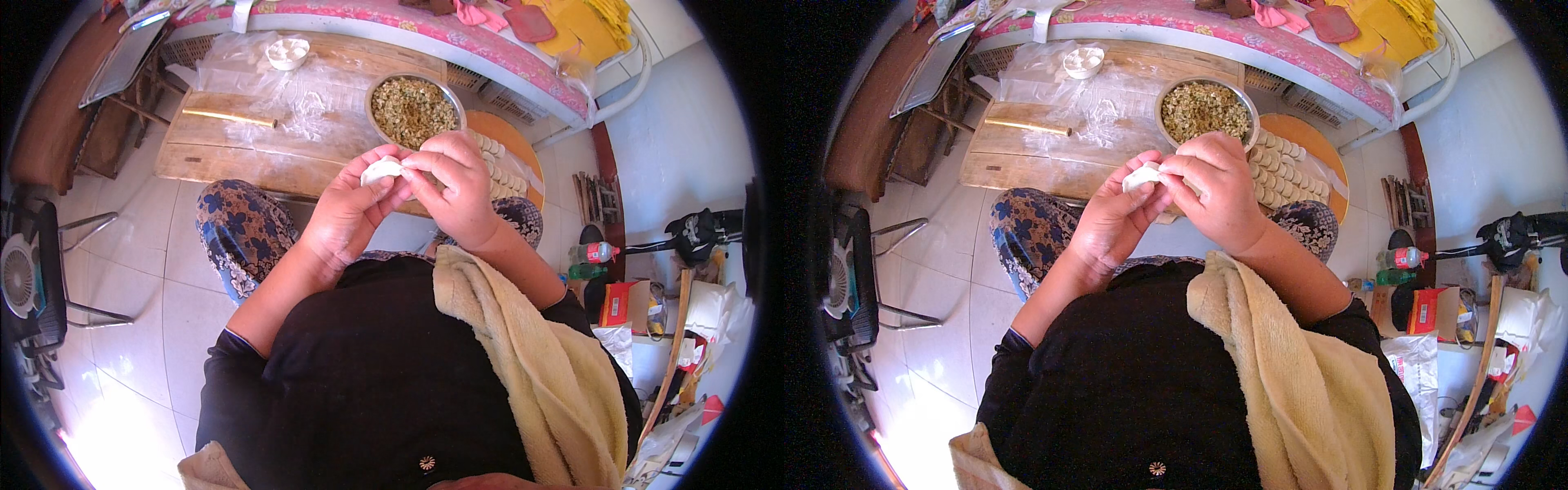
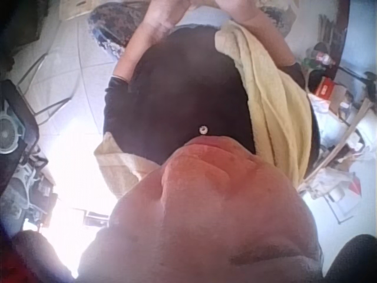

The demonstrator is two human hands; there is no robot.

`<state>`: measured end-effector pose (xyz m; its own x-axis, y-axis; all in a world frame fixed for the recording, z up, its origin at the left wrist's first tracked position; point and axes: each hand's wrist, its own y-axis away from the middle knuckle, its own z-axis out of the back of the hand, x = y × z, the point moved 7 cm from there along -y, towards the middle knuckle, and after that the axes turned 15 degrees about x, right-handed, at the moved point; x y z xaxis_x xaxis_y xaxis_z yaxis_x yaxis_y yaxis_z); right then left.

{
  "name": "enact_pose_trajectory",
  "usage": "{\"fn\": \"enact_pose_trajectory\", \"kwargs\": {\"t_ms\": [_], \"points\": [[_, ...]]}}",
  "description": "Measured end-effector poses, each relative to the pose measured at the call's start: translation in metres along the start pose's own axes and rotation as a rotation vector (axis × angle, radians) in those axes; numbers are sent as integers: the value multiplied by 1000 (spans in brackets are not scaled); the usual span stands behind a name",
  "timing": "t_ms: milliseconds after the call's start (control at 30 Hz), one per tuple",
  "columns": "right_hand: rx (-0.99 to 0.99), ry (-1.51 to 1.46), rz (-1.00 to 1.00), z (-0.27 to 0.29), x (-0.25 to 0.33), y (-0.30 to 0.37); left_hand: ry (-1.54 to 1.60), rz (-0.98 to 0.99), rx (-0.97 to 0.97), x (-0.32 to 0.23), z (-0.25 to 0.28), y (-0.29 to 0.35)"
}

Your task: The person sits on the floor and fills round dough wrappers with a vegetable and meat mixture using a spoon. They fold and pleat the edges to seal the dumplings, then place the finished items onto a tray lined with plastic wrap.

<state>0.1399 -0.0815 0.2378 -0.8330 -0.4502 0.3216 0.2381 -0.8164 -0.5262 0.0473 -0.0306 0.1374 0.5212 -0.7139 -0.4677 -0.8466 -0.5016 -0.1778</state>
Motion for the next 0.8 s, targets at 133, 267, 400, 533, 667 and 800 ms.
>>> {"fn": "enact_pose_trajectory", "kwargs": {"t_ms": [133,267,400,533,667,800], "points": [[21,10,11,-3,-1,0,-45,41,11,-1,-5,1],[23,66,89,-4,0,3,-30,49,36,4,-4,0],[16,75,122,-1,5,2,-81,55,38,3,-6,1],[14,79,86,6,13,-5,-154,63,-4,-3,-11,5],[63,85,187,4,18,-6,-151,52,98,-4,-24,4],[55,94,221,4,21,-4,-121,83,111,0,-23,4]]}}
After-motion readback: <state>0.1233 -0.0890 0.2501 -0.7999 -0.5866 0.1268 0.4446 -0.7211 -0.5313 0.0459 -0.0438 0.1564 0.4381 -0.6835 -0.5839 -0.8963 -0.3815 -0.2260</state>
